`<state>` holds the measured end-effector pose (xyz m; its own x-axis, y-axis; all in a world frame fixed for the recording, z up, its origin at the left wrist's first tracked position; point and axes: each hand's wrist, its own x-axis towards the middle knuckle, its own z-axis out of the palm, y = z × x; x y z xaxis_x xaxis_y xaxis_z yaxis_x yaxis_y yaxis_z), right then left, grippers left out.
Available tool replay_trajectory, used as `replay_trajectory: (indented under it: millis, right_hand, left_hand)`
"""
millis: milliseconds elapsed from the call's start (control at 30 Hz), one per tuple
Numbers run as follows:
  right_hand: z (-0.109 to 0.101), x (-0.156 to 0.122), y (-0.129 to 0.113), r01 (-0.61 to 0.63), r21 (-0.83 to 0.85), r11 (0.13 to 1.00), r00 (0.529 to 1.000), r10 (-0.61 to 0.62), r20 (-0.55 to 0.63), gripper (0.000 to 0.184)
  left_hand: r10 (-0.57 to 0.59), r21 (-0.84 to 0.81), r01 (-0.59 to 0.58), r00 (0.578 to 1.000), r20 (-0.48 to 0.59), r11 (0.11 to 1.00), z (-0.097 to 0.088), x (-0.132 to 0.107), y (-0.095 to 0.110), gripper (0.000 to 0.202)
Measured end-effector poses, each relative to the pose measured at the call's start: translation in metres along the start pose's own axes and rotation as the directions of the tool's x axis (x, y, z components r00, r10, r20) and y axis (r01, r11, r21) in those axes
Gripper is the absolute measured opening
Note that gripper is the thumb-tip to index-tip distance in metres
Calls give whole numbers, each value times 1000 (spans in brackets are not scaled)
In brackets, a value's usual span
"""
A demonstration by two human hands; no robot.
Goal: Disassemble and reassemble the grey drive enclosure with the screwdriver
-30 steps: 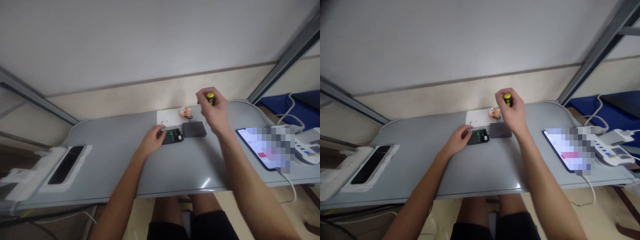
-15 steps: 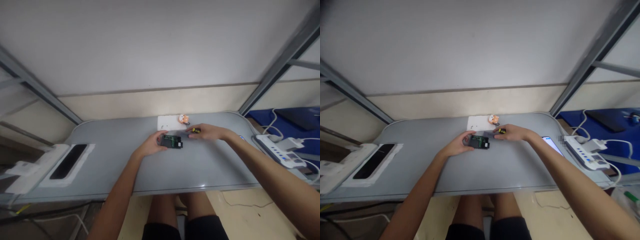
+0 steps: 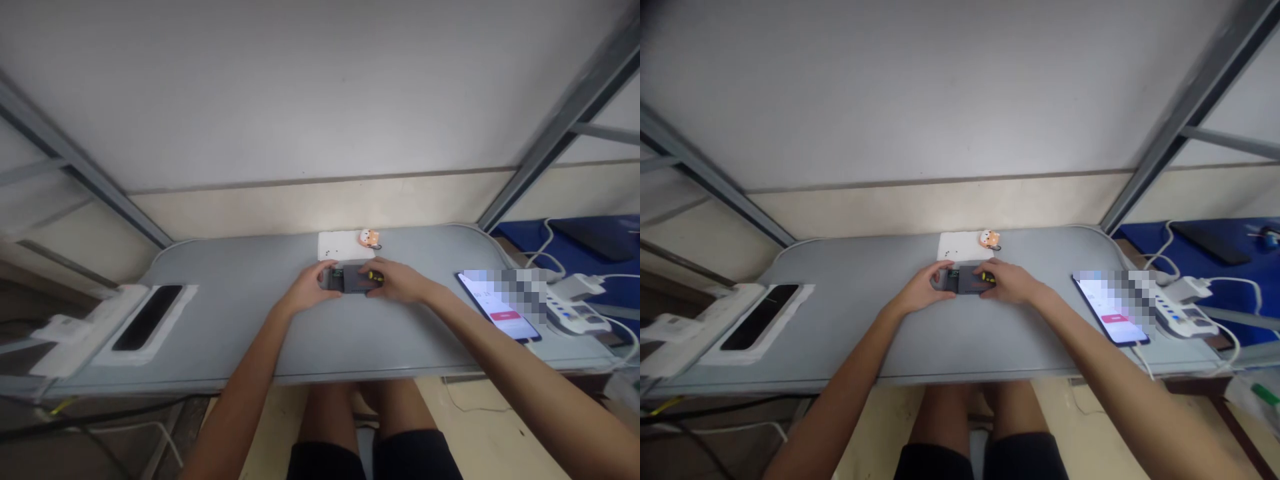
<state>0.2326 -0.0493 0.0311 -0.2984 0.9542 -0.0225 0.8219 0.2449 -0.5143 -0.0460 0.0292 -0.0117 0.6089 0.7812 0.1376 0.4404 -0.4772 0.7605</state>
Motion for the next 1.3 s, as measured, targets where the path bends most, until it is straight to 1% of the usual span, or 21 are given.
replay_trajectory:
  millis: [167, 267, 400, 467, 533, 567, 600, 633, 667, 700, 733, 767, 800, 867, 900, 967, 1000, 1033, 1067, 1133, 1300]
  right_hand:
    - [22, 4, -7, 105, 6, 994, 988, -104, -113, 46]
    - [34, 7, -8, 116, -35, 993, 975, -120, -187, 46]
    - [39, 5, -8, 119, -22, 993, 968, -121, -219, 45]
    - [35, 4, -10, 126, 37, 991, 966, -114, -232, 39]
    - [26, 5, -14, 160, 147, 976, 944, -108, -312, 29]
    - [18, 8, -17, 192, 215, 958, 916, -95, -391, 24]
    - [10, 12, -19, 224, 284, 932, 861, -52, -506, 22]
    - [1, 18, -21, 247, 351, 903, 782, 28, -622, 26]
    - [-7, 25, -22, 279, 425, 861, 698, 122, -705, 31]
    - [-15, 33, -22, 328, 499, 802, 619, 216, -755, 38]
    - [-20, 42, -20, 383, 546, 745, 560, 284, -779, 45]
    - [-23, 51, -17, 412, 581, 702, 517, 345, -784, 53]
    - [-22, 59, -13, 409, 621, 669, 510, 397, -763, 61]
    - [-12, 72, -4, 337, 713, 615, 562, 476, -677, 70]
    - [-4, 77, 0, 289, 741, 605, 591, 497, -636, 70]
    - [15, 82, 6, 230, 741, 630, 678, 443, -587, 64]
    - [23, 84, 9, 230, 726, 648, 711, 398, -580, 60]
    - [30, 85, 11, 231, 714, 660, 729, 369, -577, 58]
    - [35, 86, 13, 226, 703, 674, 739, 352, -574, 57]
    - [41, 87, 16, 212, 692, 690, 740, 349, -575, 55]
    - [40, 89, 20, 153, 706, 691, 736, 398, -548, 56]
  left_hand:
    - [-44, 8, 44, 999, 10, 999, 0, 1, 1, 100]
    - [-46, 11, 46, 999, 15, 999, -1, 1, 1, 104]
    - [-42, 47, 41, 999, 7, 998, -3, 1, 7, 96]
    - [-20, 68, 19, 1000, 7, 998, -3, 1, 11, 86]
    - [7, 77, -7, 1000, 0, 997, -2, 0, 14, 79]
    - [6, 82, -6, 1000, -9, 997, -1, 0, 16, 76]
    - [-8, 91, 10, 1000, -20, 996, 0, -1, 17, 74]
    - [-31, 101, 34, 999, -27, 994, 1, -2, 18, 71]
    - [-52, 111, 56, 998, -34, 992, 1, -3, 18, 67]
    - [-65, 122, 70, 997, -40, 990, 2, -4, 19, 63]
    - [-65, 134, 70, 997, -45, 988, 2, -4, 20, 59]
    - [-52, 146, 59, 997, -51, 988, 2, -5, 20, 56]
    - [-32, 155, 40, 998, -56, 987, 2, -5, 21, 52]
    - [15, 167, -5, 998, -62, 986, 1, -5, 22, 47]
    - [35, 171, -23, 997, -65, 985, 1, -5, 22, 44]
    - [61, 176, -48, 995, -73, 983, 2, -4, 22, 42]
    - [67, 179, -52, 995, -78, 982, 2, -4, 21, 41]
    - [68, 181, -52, 994, -83, 982, 3, -3, 21, 41]
    - [64, 180, -48, 994, -87, 982, 3, -2, 20, 41]
    - [42, 169, -25, 994, -98, 985, 3, -1, 18, 41]
    - [-74, 64, 80, 993, -89, 995, 0, 1, 17, 41]
